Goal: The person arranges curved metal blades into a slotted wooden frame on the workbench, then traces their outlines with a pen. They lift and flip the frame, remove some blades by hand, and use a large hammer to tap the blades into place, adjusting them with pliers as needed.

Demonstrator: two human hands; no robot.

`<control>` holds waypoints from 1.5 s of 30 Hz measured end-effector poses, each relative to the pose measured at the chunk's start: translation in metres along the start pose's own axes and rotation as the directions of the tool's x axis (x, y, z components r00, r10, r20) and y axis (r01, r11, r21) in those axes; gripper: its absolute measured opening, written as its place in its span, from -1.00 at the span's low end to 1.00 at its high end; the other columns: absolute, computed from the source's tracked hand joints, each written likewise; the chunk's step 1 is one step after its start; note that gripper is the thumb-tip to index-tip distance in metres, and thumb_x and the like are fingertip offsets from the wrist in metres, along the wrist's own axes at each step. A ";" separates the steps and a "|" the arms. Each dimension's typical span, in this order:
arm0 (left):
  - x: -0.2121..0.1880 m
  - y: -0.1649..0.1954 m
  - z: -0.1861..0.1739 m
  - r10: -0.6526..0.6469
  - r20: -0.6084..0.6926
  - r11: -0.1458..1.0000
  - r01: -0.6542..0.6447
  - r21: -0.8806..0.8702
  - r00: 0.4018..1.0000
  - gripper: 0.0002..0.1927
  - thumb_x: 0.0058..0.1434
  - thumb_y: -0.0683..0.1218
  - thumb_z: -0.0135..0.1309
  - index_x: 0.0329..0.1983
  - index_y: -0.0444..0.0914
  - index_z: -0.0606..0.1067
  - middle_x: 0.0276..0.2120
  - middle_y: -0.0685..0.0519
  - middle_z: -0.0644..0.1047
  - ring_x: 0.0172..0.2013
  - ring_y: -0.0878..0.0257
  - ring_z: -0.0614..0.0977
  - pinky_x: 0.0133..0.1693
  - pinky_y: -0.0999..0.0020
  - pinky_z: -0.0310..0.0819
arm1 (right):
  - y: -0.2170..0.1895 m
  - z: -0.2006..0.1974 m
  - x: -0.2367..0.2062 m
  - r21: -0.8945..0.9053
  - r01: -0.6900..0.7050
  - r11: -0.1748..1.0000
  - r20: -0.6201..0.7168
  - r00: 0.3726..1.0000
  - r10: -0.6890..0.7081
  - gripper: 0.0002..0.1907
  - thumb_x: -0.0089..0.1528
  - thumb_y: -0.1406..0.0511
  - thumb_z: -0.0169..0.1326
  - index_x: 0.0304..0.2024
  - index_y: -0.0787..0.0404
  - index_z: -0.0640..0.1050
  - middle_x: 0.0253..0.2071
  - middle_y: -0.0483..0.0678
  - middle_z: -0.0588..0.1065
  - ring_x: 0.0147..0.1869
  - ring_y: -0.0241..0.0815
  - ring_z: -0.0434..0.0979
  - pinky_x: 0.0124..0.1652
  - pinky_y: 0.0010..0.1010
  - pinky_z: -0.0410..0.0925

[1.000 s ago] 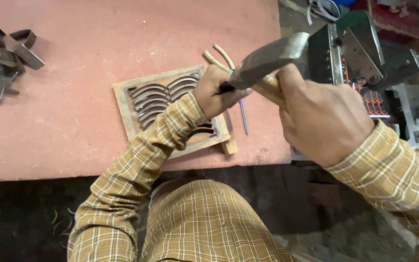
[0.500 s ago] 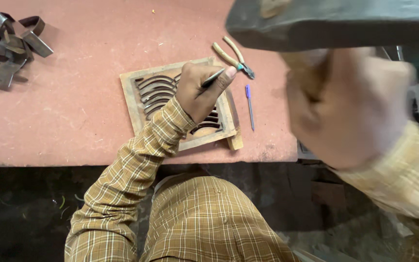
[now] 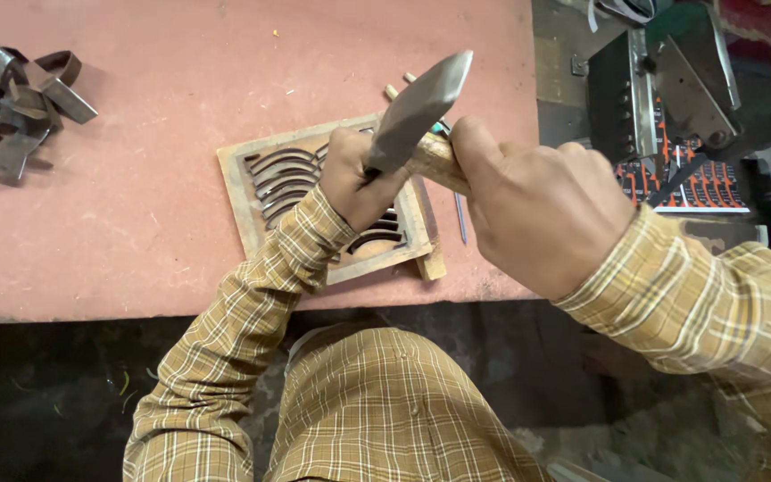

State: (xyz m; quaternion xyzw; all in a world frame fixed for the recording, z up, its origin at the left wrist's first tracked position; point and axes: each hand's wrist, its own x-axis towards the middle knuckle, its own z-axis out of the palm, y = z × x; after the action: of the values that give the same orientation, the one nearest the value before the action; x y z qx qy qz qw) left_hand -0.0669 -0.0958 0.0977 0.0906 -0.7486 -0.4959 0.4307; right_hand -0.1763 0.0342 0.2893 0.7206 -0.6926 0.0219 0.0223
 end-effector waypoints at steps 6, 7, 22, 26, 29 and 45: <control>0.010 0.003 0.007 -0.012 0.077 0.994 0.021 -0.108 0.997 -0.74 0.40 -0.17 0.18 -0.45 -0.27 0.56 -0.66 0.09 0.48 -0.61 0.38 0.54 -0.50 0.39 0.40 | 0.028 -0.008 -0.034 -0.008 0.052 0.999 -0.116 0.992 -0.053 -0.77 0.22 0.40 0.17 -0.13 0.36 0.45 -0.50 0.11 0.50 -0.51 0.14 0.52 -0.53 -0.13 0.35; 0.013 0.002 0.007 -0.014 0.105 0.991 0.028 -0.130 0.994 -0.79 0.39 -0.17 0.18 -0.41 -0.28 0.58 -0.65 0.10 0.50 -0.60 0.38 0.55 -0.49 0.40 0.43 | 0.028 -0.013 -0.037 -0.005 0.089 0.996 -0.166 0.982 -0.089 -0.76 0.19 0.41 0.17 -0.13 0.38 0.46 -0.48 0.12 0.51 -0.49 0.13 0.53 -0.52 -0.15 0.35; 0.030 -0.008 0.019 0.092 0.320 0.976 -0.021 -0.217 0.943 -0.69 0.39 -0.08 0.18 -0.49 -0.26 0.56 -0.69 0.16 0.47 -0.64 0.41 0.47 -0.51 0.41 0.34 | 0.032 0.011 -0.028 -0.018 -0.229 0.973 0.116 0.966 0.230 -0.44 0.41 0.33 -0.02 0.37 0.50 0.19 -0.52 0.07 0.52 -0.64 0.06 0.48 -0.65 -0.09 0.30; 0.027 -0.012 0.024 0.084 0.296 0.975 -0.017 -0.222 0.952 -0.60 0.39 -0.07 0.18 -0.60 -0.24 0.54 -0.70 0.18 0.47 -0.69 0.44 0.44 -0.57 0.45 0.31 | 0.038 0.022 -0.033 -0.056 -0.053 0.997 -0.134 0.990 0.045 -0.72 0.30 0.35 0.08 0.02 0.29 0.37 -0.50 0.16 0.52 -0.57 0.16 0.52 -0.55 -0.10 0.37; 0.025 -0.005 0.024 0.049 0.286 0.975 0.016 -0.221 0.957 -0.64 0.38 -0.10 0.15 -0.59 -0.24 0.54 -0.73 0.19 0.44 -0.70 0.44 0.44 -0.63 0.44 0.29 | 0.049 0.035 -0.040 0.065 -0.172 0.983 0.020 0.985 0.171 -0.56 0.26 0.37 0.10 0.16 0.34 0.34 -0.57 0.12 0.50 -0.57 0.14 0.53 -0.53 -0.09 0.38; 0.037 0.011 0.132 0.474 0.302 0.880 -0.456 -0.132 0.827 -0.76 -0.09 -0.02 0.29 -0.46 -0.21 0.51 -0.49 0.02 0.53 -0.42 0.02 0.57 -0.39 0.12 0.40 | 0.198 0.271 -0.122 0.201 -0.230 0.952 -0.114 0.960 0.256 -0.49 0.25 0.07 0.17 0.20 0.08 0.47 -0.05 0.00 0.54 0.02 0.07 0.55 -0.01 -0.14 0.45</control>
State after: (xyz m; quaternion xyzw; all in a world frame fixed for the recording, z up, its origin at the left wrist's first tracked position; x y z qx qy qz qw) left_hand -0.1831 -0.0237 0.1090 -0.1893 -0.7948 -0.4043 0.4111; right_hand -0.3793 0.1313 0.0115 0.6254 -0.7678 0.1392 0.0002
